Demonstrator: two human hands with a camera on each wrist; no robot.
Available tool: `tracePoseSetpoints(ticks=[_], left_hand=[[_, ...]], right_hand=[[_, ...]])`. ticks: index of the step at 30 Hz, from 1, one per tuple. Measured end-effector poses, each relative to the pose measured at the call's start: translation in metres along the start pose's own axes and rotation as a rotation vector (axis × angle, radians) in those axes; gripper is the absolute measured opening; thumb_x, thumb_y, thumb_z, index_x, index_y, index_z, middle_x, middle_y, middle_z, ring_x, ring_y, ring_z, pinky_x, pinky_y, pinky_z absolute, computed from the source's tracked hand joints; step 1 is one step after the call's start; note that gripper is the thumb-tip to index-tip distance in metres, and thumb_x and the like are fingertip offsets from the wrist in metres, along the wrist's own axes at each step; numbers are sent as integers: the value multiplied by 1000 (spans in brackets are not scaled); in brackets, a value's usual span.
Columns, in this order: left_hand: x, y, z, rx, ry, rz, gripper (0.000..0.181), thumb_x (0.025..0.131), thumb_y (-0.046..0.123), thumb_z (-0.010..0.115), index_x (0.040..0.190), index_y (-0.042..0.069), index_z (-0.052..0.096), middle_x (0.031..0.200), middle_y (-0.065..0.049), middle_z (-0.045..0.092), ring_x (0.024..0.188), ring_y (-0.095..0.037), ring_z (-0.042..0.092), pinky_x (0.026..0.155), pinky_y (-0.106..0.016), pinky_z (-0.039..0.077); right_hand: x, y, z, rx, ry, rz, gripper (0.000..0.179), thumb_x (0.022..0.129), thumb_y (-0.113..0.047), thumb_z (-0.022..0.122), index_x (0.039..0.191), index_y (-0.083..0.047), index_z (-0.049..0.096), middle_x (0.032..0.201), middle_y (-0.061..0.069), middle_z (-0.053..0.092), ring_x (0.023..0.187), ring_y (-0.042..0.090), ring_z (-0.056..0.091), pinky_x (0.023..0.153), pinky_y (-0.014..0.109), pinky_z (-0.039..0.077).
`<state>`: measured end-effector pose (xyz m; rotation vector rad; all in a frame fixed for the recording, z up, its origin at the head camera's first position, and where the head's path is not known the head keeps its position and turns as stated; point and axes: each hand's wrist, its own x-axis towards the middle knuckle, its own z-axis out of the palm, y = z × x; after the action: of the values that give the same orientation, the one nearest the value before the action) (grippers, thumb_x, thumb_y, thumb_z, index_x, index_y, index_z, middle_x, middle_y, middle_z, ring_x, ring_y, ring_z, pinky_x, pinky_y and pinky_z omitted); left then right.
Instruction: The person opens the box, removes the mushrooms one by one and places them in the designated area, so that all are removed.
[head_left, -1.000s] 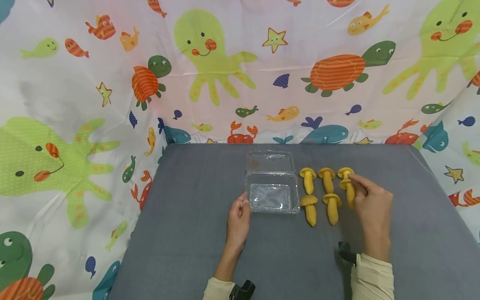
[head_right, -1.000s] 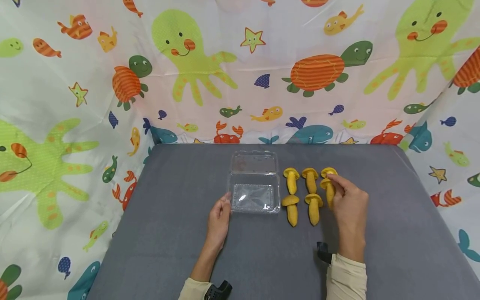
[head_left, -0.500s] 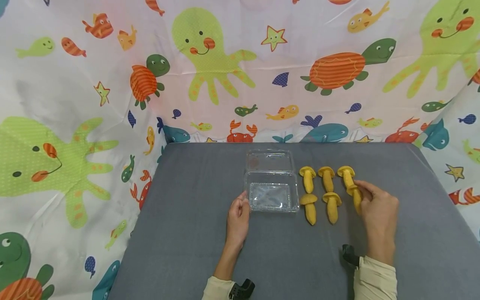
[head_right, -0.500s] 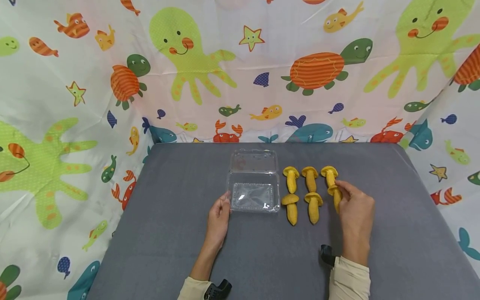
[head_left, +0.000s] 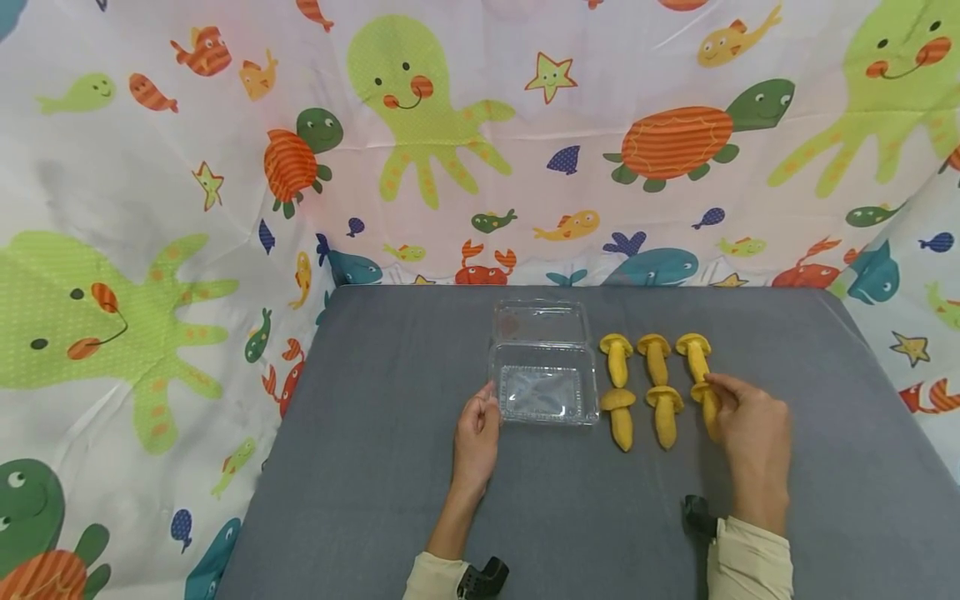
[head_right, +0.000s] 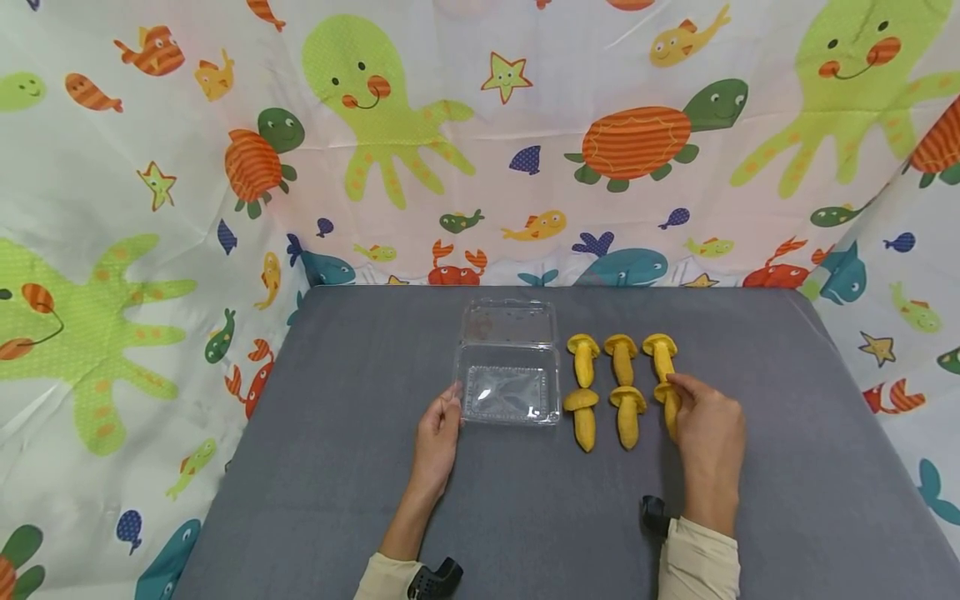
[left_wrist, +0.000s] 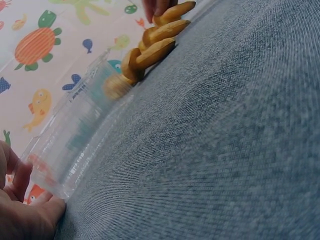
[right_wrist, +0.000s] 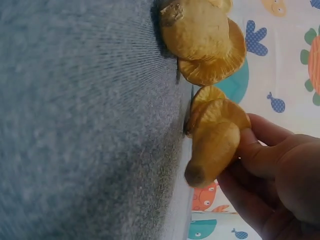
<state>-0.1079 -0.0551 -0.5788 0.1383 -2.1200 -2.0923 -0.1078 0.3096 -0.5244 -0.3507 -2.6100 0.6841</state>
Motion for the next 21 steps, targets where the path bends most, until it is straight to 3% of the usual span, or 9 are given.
tracePoseSetpoints(ticks=[6,14,21], left_hand=[[-1,1,-1,11,-13,-21,34,111,20,57,81,5,54,152,-11,59,143,-30,51,99,-50,41],[-1,1,-2,18,-26,-12,34,112,22,57,82,5,54,153,-10,58,146,-31,49,99,-50,41],[-1,3,-3,25,-35,-31,35,112,23,55,82,5,54,153,-8,58,147,-29,47,103,-50,40]], right_hand=[[0,1,2,-22,-53,0,21,100,1,69,115,-7,81,104,27,76,71,38,65,56,46,46],[-1,3,3,-23,-59,-6,22,99,2,69,114,-9,82,103,27,76,75,42,68,62,53,49],[0,3,3,-13,-89,16,22,101,1,68,115,-9,82,104,25,76,69,32,59,54,38,41]])
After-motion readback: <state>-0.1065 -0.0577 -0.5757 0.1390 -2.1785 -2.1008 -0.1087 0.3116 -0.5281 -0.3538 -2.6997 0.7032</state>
